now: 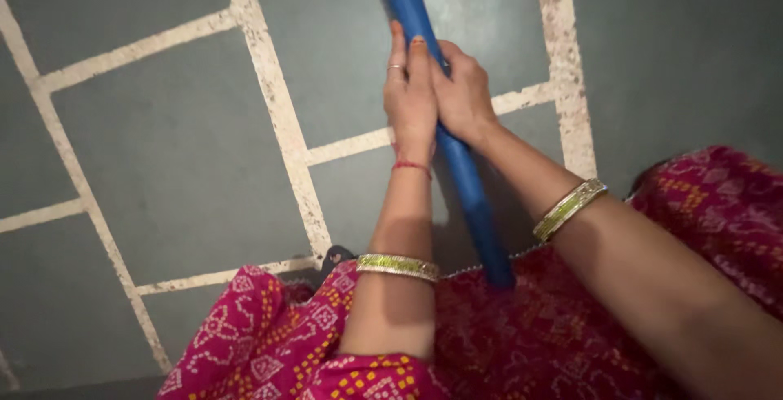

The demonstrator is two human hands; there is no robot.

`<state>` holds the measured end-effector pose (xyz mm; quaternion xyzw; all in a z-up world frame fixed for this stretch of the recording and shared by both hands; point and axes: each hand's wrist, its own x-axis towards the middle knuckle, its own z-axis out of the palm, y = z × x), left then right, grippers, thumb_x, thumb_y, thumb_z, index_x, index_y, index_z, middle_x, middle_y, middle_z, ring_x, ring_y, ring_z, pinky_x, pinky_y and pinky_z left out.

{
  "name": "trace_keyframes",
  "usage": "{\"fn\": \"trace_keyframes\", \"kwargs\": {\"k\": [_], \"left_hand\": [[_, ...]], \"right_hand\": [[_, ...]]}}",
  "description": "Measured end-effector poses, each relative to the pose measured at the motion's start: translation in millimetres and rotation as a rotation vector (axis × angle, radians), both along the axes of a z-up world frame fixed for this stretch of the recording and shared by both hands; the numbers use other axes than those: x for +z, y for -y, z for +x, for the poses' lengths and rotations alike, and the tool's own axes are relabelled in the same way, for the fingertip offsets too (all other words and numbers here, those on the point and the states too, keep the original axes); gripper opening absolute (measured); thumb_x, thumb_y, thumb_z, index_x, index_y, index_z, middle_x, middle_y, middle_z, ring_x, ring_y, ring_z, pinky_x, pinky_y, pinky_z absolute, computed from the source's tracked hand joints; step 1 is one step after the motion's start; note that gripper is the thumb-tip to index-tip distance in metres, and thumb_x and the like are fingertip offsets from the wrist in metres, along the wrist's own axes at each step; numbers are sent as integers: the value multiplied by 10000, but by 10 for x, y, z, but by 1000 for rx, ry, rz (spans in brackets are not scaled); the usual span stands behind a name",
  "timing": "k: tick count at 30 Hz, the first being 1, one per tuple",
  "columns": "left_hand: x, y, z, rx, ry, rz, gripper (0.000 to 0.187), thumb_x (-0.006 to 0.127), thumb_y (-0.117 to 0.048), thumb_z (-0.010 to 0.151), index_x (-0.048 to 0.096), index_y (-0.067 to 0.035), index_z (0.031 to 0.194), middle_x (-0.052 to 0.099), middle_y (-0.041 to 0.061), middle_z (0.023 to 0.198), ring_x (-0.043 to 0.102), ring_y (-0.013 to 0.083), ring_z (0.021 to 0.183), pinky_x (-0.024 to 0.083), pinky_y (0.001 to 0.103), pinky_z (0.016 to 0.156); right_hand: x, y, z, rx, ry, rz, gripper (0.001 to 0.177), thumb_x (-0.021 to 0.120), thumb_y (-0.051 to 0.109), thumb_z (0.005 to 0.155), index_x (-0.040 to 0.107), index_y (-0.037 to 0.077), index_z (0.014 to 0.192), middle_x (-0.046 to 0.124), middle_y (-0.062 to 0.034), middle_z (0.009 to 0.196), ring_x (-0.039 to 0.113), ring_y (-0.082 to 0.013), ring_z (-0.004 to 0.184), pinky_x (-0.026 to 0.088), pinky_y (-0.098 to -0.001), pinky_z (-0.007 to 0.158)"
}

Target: The person sweeps a tiled floor using a long-handled broom. They move the broom back and forth across the grey tiles, covering a section of the floor near a green mat and a table.

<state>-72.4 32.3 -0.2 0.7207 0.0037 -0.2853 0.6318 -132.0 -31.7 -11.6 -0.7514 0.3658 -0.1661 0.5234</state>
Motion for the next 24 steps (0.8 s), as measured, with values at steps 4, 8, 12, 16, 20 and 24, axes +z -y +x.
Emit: {"fn": "trace_keyframes", "kwargs": {"k": [4, 8, 12, 16, 20, 24], "left_hand": [[-220, 79, -137, -105, 78, 49, 591, 566, -422, 1003, 495, -172, 1533, 731, 137, 1280, 697, 207, 1109, 519, 318, 973], [-200, 345, -148, -256, 170, 192, 562, 598, -422, 991, 549, -210, 1509, 668, 167, 1378, 609, 260, 1238, 454, 328, 1033], [12, 375, -106, -216, 145, 148, 498, 577, -412, 1012, 638, -197, 1457, 737, 160, 1347, 687, 229, 1231, 495, 304, 1058], [89, 116, -111, -29, 198, -84, 492, 569, -338, 1059, 576, -75, 1475, 630, 159, 1495, 619, 225, 1345, 472, 317, 1111], [113, -166, -170, 71, 135, -26, 509, 512, -312, 1056, 547, -40, 1486, 626, 157, 1476, 626, 213, 1291, 477, 308, 1079], [61, -198, -217, -74, 137, 1, 494, 519, -315, 1067, 536, -39, 1476, 617, 165, 1474, 604, 193, 1324, 465, 304, 1085]], "right_hand": [[-173, 27, -213, -78, -70, 108, 393, 577, 378, 1029, 694, 45, 1200, 776, -158, 942, 743, -240, 809, 563, -368, 739], [-248, 145, -269, -245, -31, 55, 408, 576, 396, 1042, 684, 43, 1215, 775, -144, 916, 741, -219, 824, 564, -359, 732], [-100, 149, -148, -330, -21, 38, 420, 578, 426, 1045, 692, 52, 1197, 789, -130, 920, 758, -205, 832, 572, -350, 743], [161, 7, -44, -164, -32, 40, 434, 592, 426, 1006, 684, 68, 1233, 784, -136, 922, 754, -218, 797, 573, -367, 705], [230, -175, -42, -24, 51, 13, 427, 595, 395, 1023, 670, 46, 1256, 757, -187, 940, 759, -274, 857, 575, -389, 735], [113, -283, -177, -131, -130, 51, 428, 591, 401, 996, 677, 63, 1243, 741, -218, 895, 745, -319, 809, 556, -413, 706]]}}
